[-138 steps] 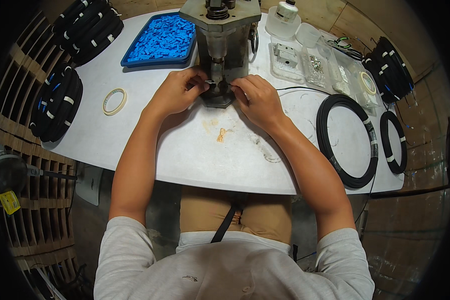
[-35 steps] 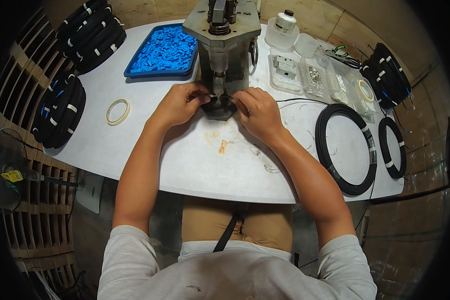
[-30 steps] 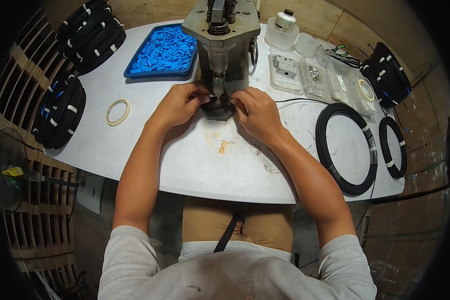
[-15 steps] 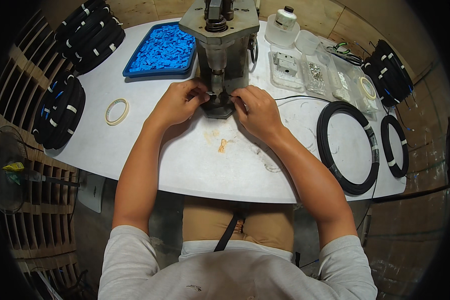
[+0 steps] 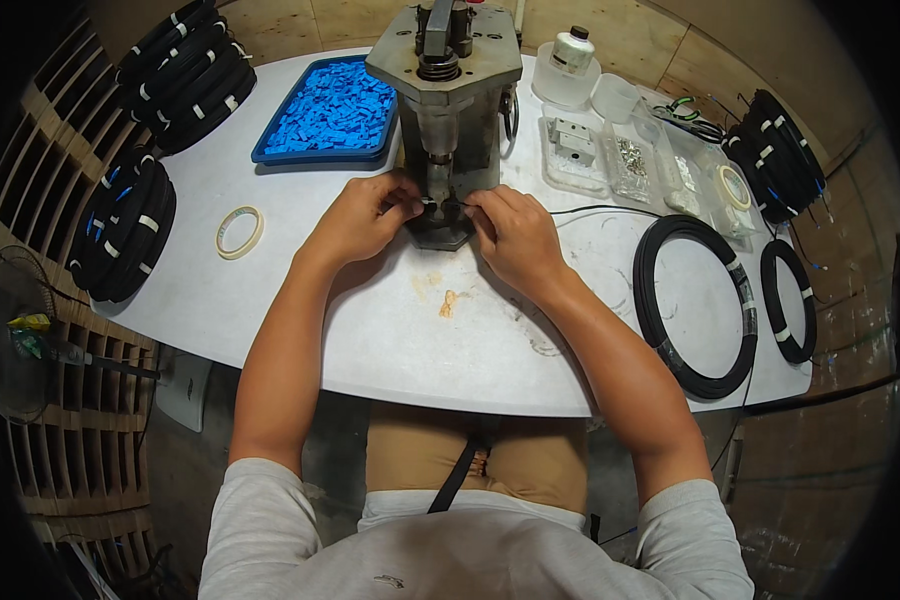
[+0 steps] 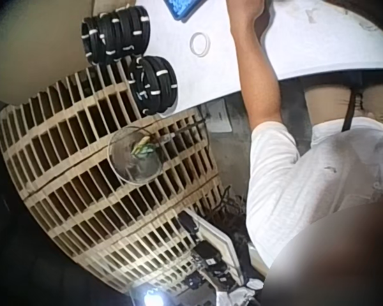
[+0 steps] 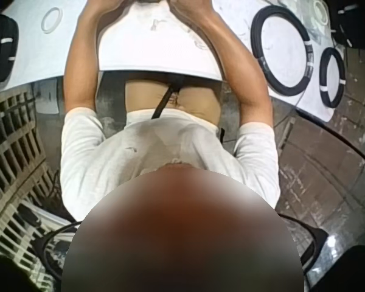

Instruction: Use a specialized industrial machine to strip and crimp electrical wires for assembly.

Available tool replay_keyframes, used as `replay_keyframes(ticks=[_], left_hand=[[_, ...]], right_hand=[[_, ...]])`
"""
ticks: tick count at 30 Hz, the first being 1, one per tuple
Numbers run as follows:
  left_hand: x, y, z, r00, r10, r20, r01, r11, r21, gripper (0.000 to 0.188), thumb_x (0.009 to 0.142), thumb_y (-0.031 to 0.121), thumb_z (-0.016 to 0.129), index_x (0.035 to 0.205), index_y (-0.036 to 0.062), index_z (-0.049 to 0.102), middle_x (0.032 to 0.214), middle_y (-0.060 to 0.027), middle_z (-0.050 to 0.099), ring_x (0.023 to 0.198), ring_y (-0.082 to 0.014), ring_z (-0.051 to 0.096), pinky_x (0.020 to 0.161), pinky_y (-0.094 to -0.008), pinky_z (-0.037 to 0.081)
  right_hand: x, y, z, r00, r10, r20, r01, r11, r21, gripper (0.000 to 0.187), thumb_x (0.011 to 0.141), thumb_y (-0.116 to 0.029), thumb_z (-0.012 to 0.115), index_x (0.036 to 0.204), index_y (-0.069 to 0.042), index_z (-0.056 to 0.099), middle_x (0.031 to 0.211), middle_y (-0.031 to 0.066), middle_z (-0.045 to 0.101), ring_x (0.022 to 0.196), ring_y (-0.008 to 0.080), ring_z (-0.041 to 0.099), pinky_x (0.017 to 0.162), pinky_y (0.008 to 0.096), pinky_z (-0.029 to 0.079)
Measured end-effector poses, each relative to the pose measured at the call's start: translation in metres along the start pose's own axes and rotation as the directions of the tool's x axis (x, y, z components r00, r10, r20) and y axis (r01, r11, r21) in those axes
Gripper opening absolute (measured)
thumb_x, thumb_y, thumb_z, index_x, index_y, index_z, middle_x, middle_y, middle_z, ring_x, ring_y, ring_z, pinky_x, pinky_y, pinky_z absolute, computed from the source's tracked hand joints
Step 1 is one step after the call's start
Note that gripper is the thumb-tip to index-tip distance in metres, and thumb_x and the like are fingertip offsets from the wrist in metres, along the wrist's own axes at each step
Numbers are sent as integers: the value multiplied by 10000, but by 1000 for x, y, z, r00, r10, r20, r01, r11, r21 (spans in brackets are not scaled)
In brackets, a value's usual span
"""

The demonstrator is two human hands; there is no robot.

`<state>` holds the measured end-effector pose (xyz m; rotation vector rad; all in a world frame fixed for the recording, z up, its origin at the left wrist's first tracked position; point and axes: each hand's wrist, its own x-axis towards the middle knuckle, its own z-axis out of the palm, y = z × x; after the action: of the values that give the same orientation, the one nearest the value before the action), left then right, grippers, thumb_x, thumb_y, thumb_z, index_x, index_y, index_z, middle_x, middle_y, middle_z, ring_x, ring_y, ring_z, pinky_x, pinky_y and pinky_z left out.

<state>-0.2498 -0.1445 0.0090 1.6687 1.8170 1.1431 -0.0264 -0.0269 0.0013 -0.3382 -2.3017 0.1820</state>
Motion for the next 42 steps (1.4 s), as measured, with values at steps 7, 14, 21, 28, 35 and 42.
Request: replay_keyframes(ticks=[7,14,21,28,35,42], left_hand=[[-3,11,1,999,-12,-30,13,1000,10,166,959,85,716,1083,-25,709,968,-152,783,916,-241,760,863,-359,591],[-2,6,0,998,36,-53,-36,999,7,185,936,84,730,1077,-35,723,957,-179,793,902,-263,771,859,-365,590],[-4,6,1,998,45,-47,-46,999,-10,172,941,53,695,1083,-42,720,969,-181,794,914,-262,775,875,-363,593],[-3,9,0,999,40,-34,-39,999,31,179,948,49,680,1104,-29,719,980,-184,793,923,-273,774,885,-371,593],[-5,8,0,997,57,-42,-57,998,-10,177,965,56,669,1116,-21,719,990,-191,788,942,-293,771,893,-378,588],[-3,11,0,1000,2,11,-3,995,100,143,996,3,604,1115,-40,671,1040,-155,773,1017,-246,762,952,-363,588]], right_hand=[[-1,0,-1,1000,13,11,-13,1000,-6,105,892,-65,753,987,-60,708,857,102,679,805,313,681,740,428,512],[0,0,-1,1000,7,23,-6,1000,-8,108,889,-65,756,984,-61,705,855,100,680,809,308,684,744,424,513],[0,2,-1,1000,-10,0,10,1000,9,111,885,-63,758,986,-63,711,849,93,689,807,300,686,735,419,518],[-1,5,-2,999,-47,-4,47,999,1,129,864,-50,759,985,-70,716,849,81,695,802,294,678,735,419,517],[-1,3,-5,999,-23,46,23,1000,-3,192,859,-8,760,1046,-49,735,927,100,739,864,307,702,781,412,536],[-1,4,-1,998,-53,-16,53,999,5,159,850,-29,753,999,-71,716,858,77,702,803,295,671,743,417,511]])
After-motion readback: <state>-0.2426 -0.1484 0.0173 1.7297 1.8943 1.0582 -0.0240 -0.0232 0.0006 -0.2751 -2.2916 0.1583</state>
